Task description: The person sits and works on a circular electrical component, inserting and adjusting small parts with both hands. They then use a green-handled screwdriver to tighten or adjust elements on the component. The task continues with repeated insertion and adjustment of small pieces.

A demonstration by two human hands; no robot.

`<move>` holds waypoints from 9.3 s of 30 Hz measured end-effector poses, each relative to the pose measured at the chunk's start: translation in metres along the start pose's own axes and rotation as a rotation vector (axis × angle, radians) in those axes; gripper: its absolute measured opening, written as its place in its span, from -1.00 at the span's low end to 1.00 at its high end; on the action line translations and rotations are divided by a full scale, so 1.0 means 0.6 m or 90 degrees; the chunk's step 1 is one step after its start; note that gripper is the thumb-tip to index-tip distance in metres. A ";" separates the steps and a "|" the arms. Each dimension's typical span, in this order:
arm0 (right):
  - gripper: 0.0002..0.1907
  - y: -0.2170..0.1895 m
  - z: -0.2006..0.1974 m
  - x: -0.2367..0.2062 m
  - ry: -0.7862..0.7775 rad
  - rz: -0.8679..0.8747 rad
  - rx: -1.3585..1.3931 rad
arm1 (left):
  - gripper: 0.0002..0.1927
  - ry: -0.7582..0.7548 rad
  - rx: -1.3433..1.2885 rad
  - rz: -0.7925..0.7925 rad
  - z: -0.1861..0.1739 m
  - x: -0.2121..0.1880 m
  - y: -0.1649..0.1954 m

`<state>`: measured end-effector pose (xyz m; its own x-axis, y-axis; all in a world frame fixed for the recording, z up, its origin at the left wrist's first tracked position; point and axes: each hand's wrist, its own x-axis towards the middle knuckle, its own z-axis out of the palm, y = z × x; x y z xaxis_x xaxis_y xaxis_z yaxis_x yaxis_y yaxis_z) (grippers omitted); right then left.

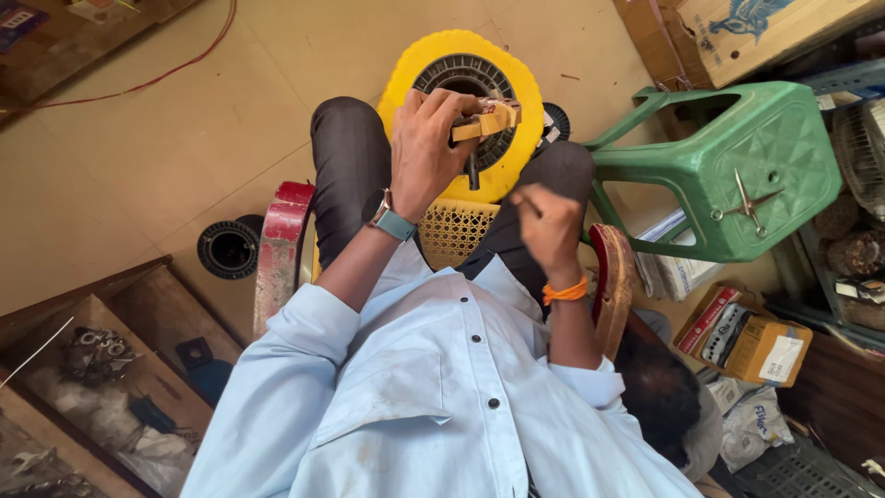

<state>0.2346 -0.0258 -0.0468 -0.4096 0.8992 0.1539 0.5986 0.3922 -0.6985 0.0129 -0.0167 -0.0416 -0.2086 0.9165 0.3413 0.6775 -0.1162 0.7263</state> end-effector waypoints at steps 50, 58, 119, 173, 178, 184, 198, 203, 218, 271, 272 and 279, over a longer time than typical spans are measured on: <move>-0.93 -0.091 0.006 0.067 -0.054 -0.018 0.037 | -0.77 -0.430 -0.605 -0.048 -0.015 0.079 -0.126; -0.93 -0.029 0.071 0.007 -0.039 0.022 0.013 | -0.58 -0.280 -0.290 0.079 -0.047 0.057 -0.066; -0.95 -0.079 -0.005 0.032 -0.052 -0.035 -0.011 | -0.75 -0.360 -0.521 -0.050 -0.011 0.078 -0.103; -0.80 0.020 0.078 0.367 -0.206 -0.161 -0.046 | -0.14 -0.122 -0.330 0.000 -0.013 0.001 -0.048; -0.82 -0.025 0.050 0.355 -0.218 -0.183 0.001 | -0.54 -0.227 -0.845 -0.336 -0.007 0.029 -0.073; -0.87 -0.098 -0.010 0.306 -0.209 -0.205 -0.031 | -0.61 -0.188 -0.762 -0.299 0.036 0.028 -0.091; -0.90 -0.113 -0.054 0.078 -0.098 0.037 -0.014 | -0.76 -0.339 -0.632 -0.037 0.002 0.055 -0.130; -0.91 -0.064 0.023 0.010 -0.104 0.031 0.021 | -0.80 -0.376 -0.539 -0.157 -0.021 0.069 -0.111; -0.90 0.000 -0.062 0.002 0.040 0.123 0.058 | -0.56 0.034 0.044 -0.010 0.007 -0.021 0.012; -0.79 0.025 0.098 0.372 -0.229 -0.103 -0.053 | -0.55 0.072 -0.032 0.078 0.014 -0.034 -0.011; -0.79 0.024 0.102 0.371 -0.222 -0.098 -0.056 | -0.54 0.073 -0.035 0.084 0.011 -0.033 -0.011; -0.80 0.030 0.100 0.364 -0.139 -0.065 -0.064 | -0.20 -0.049 -0.066 0.030 -0.021 -0.011 0.005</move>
<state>0.1145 0.1660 -0.0678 -0.6036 0.7952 0.0581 0.6073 0.5057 -0.6128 0.0076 -0.0281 -0.0344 -0.1217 0.9353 0.3324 0.6084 -0.1943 0.7695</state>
